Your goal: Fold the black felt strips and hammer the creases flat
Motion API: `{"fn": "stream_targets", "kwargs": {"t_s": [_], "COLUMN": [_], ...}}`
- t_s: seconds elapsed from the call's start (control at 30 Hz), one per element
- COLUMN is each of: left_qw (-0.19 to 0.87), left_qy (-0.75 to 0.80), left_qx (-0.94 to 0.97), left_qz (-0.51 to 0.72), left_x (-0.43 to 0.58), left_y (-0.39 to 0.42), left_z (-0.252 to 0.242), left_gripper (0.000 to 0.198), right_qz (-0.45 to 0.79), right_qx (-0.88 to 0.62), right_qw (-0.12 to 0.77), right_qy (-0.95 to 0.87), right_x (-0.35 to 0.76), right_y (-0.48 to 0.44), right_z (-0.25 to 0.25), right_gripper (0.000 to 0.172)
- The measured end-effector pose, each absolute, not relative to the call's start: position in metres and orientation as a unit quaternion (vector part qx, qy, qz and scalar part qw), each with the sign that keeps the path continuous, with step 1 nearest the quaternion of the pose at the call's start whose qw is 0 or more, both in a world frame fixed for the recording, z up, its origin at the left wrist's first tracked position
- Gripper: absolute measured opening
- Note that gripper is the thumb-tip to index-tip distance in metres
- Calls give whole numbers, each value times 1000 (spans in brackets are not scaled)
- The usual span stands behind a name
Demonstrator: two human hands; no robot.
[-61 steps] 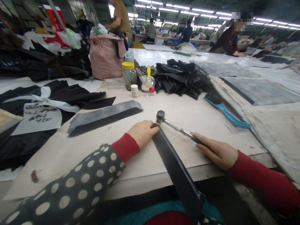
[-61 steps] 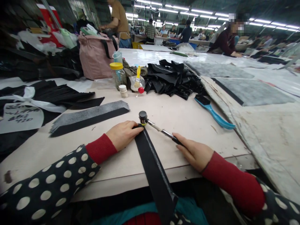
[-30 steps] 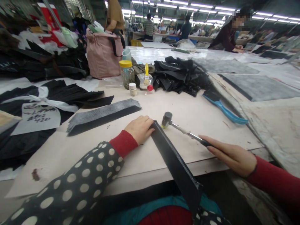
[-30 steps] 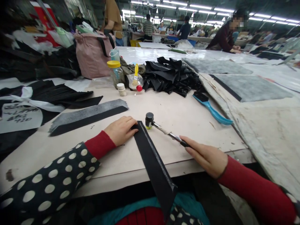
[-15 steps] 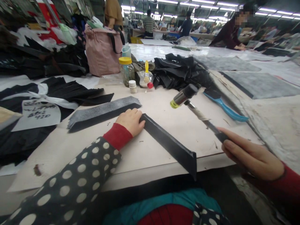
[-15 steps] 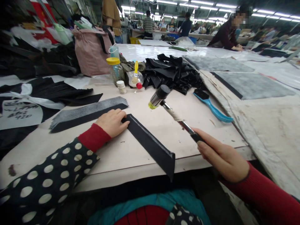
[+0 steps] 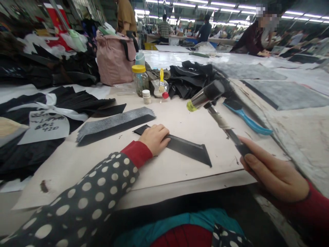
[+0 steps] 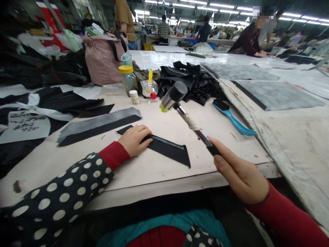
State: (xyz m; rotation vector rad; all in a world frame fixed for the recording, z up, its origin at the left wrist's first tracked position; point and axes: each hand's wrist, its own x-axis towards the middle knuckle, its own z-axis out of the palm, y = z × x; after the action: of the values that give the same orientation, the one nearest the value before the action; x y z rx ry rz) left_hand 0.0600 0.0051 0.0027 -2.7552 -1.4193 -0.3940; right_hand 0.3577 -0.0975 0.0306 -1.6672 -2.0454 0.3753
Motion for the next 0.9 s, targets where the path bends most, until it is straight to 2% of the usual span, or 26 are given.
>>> {"fn": "stream_targets", "kwargs": {"t_s": [0.2,0.33,0.5,0.63,0.77,0.9], "left_qw": [-11,-45,-53,-24,-35,-25], "left_qy": [-453,-451,-480,-523,-536,-538], "left_qx": [-882,-881,-865,-841,-837,-836], "left_qz": [-127,-134,-133,-135,-109,-108], "left_x": [58,53,49,41,33,31], "left_y": [5,7,9,13,17,18], "left_z": [6,8,8,9,9,7], "left_gripper": [20,19,28,39,40,40], "right_qz": [210,156,154,127,147,134], "right_qx": [-586,-595,-558,-548,-534,-526], "right_qw": [176,221,156,192,154,193], "right_qy": [-763,-757,-801,-804,-818,-817], "right_x": [353,352,346,344,339,331], "right_y": [-91,-90,-84,-78,-75,-69], "right_z": [29,35,28,28,25,25], "right_gripper": [47,50,42,46,42,45]}}
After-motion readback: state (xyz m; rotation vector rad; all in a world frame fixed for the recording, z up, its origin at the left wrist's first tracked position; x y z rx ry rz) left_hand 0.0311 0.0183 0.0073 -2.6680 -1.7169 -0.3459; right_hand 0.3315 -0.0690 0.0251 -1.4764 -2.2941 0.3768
